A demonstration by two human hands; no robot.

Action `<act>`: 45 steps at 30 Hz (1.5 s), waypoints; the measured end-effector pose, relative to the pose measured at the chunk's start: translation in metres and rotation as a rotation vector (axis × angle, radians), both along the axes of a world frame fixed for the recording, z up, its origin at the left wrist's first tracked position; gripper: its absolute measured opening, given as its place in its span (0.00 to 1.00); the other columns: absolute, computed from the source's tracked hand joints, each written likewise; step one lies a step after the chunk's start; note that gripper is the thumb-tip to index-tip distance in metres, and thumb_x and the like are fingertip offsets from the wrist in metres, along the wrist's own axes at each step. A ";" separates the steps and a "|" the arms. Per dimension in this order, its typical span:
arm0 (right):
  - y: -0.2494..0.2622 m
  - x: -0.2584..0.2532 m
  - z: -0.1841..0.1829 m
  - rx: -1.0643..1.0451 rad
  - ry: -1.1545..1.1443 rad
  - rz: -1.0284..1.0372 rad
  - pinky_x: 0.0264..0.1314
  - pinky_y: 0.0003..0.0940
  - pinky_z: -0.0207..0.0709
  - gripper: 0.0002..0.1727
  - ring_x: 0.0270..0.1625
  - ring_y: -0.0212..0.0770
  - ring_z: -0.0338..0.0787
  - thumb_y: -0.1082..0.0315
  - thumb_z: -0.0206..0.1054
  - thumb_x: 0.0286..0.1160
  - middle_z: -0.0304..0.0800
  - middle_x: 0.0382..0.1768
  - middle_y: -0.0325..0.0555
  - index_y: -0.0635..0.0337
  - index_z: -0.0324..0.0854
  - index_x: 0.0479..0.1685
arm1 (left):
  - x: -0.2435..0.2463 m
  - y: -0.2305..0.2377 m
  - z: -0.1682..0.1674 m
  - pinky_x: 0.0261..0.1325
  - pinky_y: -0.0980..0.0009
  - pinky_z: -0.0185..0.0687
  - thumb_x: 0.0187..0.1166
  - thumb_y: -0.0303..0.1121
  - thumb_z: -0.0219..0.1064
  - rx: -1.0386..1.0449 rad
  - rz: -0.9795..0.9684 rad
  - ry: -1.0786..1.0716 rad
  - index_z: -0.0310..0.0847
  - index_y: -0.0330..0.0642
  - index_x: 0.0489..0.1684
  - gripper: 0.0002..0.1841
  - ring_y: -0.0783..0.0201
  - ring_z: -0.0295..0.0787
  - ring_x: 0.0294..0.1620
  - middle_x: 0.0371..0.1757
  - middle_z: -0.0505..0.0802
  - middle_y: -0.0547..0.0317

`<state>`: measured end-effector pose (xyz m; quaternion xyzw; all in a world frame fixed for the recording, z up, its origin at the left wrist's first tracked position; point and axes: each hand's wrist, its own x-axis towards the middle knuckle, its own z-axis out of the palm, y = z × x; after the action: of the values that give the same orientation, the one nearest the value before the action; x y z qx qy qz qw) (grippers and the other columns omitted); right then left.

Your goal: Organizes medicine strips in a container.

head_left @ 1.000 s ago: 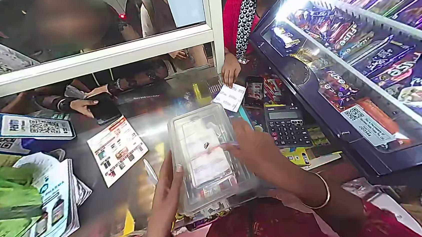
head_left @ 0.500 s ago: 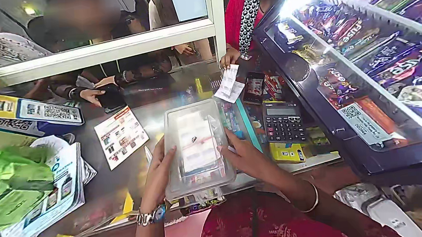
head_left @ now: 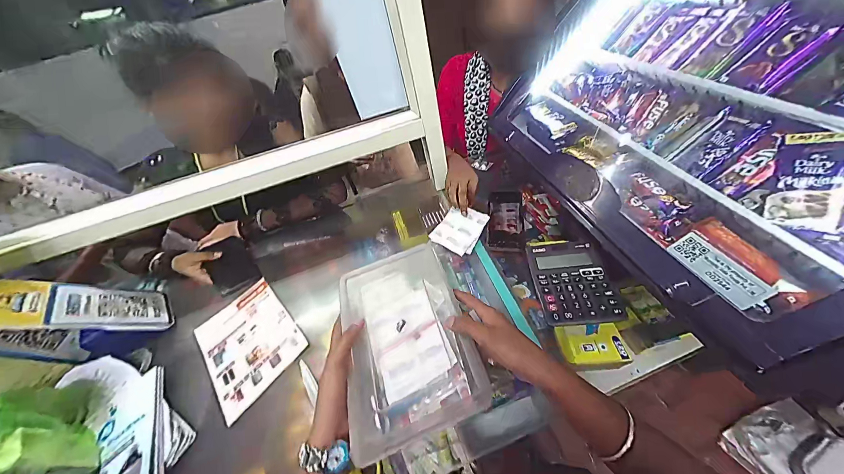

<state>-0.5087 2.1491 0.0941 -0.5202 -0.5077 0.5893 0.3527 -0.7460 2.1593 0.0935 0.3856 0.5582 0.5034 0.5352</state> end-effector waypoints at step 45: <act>-0.301 0.091 -0.008 0.555 -0.017 -0.732 0.76 0.18 0.75 0.46 0.72 0.16 0.80 0.43 0.73 0.71 0.80 0.74 0.16 0.50 0.59 0.87 | 0.124 -0.119 -0.001 0.70 0.78 0.82 0.74 0.41 0.74 0.215 -1.056 -0.400 0.43 0.40 0.88 0.47 0.85 0.85 0.63 0.67 0.86 0.80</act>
<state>-0.4176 1.8482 0.0861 -0.5559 -0.4321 0.2632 0.6596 -0.6215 2.0403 0.0923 0.5617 0.1236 0.2849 0.7668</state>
